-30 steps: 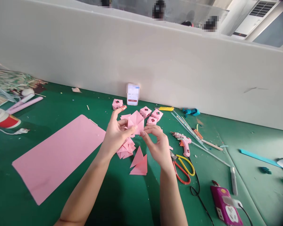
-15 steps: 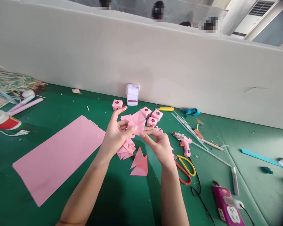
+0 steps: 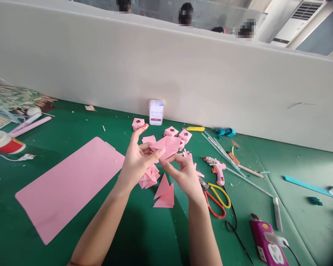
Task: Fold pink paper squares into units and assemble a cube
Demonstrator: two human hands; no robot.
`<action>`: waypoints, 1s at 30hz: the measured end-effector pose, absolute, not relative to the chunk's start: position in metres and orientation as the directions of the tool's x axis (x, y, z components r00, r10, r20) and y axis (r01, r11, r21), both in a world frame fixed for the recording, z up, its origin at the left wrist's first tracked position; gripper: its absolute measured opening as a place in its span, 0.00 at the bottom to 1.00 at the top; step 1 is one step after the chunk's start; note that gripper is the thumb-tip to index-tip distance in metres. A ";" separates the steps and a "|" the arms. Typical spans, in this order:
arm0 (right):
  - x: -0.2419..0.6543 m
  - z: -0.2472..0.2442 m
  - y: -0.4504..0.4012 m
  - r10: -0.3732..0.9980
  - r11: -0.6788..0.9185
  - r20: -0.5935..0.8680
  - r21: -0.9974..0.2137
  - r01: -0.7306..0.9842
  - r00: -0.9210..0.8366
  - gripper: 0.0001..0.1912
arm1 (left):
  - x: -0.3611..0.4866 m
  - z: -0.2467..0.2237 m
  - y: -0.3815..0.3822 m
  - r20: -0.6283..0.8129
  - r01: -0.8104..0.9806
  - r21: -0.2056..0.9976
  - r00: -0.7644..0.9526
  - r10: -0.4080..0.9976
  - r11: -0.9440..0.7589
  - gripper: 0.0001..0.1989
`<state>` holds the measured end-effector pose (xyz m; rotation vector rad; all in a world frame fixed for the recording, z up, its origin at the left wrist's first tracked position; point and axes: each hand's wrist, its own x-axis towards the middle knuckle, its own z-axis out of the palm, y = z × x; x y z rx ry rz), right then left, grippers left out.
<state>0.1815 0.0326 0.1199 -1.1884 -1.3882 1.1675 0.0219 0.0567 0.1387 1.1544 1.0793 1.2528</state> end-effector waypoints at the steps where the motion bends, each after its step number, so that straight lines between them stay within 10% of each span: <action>1: 0.181 0.121 0.032 0.993 0.069 0.054 -0.989 0.132 -0.109 0.13 | 0.021 0.138 0.057 0.030 -0.119 0.993 0.050 0.998 -0.024 0.46; 14: 0.185 0.116 0.034 0.988 0.112 0.114 -0.993 0.024 0.105 0.13 | 0.017 0.144 0.052 -0.062 -0.006 0.998 0.295 0.953 0.066 0.46; 30: 0.192 0.109 0.036 1.000 0.017 0.015 -0.945 -0.326 0.010 0.14 | 0.015 0.140 0.059 0.049 -0.127 0.991 0.026 0.998 -0.046 0.39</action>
